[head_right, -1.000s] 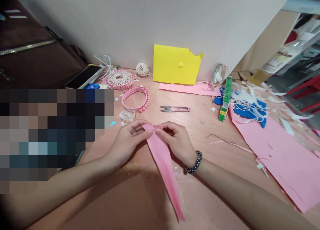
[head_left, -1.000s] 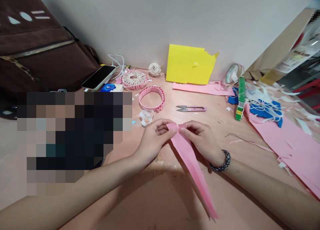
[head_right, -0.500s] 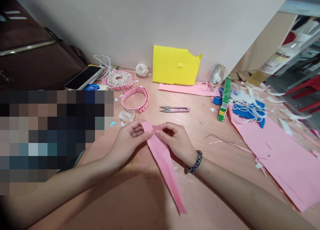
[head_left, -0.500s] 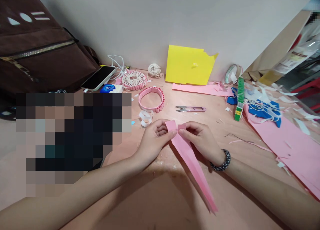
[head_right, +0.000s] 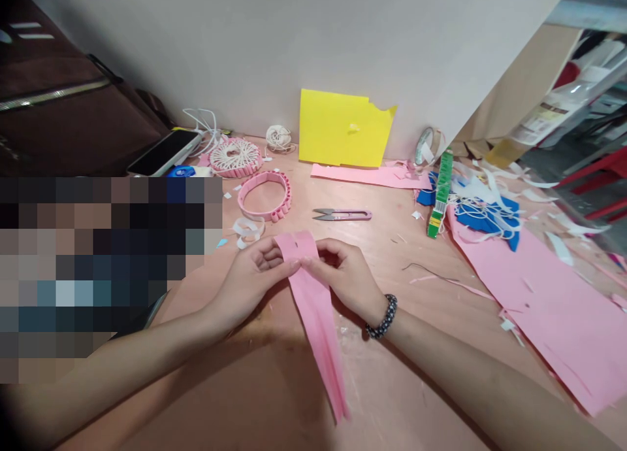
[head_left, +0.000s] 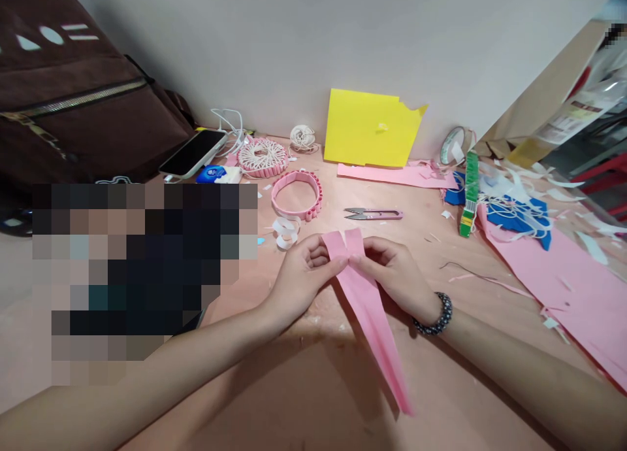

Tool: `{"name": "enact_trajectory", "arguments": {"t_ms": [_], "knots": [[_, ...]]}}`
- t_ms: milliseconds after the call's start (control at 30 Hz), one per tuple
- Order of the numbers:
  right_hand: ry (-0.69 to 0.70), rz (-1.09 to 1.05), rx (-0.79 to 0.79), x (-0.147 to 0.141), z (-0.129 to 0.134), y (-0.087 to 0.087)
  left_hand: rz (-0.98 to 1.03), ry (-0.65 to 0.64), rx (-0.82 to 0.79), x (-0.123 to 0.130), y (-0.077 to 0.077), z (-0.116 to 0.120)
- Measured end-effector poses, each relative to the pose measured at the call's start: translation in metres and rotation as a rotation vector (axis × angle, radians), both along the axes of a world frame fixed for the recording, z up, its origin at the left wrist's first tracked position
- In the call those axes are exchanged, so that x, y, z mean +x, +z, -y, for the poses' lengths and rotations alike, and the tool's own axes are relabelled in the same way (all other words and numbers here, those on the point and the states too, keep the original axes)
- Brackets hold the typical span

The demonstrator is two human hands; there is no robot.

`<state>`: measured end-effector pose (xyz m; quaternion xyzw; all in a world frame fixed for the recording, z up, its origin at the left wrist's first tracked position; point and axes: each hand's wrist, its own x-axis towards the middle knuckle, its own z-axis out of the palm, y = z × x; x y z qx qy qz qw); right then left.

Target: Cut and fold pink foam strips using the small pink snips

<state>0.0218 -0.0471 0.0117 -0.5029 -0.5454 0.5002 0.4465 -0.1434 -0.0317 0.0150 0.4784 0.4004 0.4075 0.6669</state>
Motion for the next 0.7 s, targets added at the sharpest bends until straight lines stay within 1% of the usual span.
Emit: {"name": "enact_trajectory", "arguments": {"t_ms": [67,167,300,400,533,700], "knots": [[0.01,0.015,-0.009,0.0006,-0.0002,-0.0003,-0.003,0.016,0.012,-0.0002,-0.0004,-0.0004],[-0.038,0.029,0.013,-0.0005,0.0007,-0.0005,0.035,0.021,-0.018,-0.0003,-0.0011,-0.0016],[-0.063,-0.026,0.025,-0.0021,0.0021,-0.0007,0.101,0.026,-0.062,-0.0004,-0.0028,-0.0032],[-0.027,-0.047,0.001,-0.0013,0.0017,-0.0012,0.106,0.016,-0.04,-0.0012,-0.0048,-0.004],[0.032,0.016,-0.053,0.001,0.001,-0.0022,0.081,0.039,-0.005,-0.0013,-0.0057,-0.0025],[-0.027,0.06,0.036,0.0022,0.0039,-0.0035,0.02,0.018,0.017,0.0018,-0.0028,0.0022]]}}
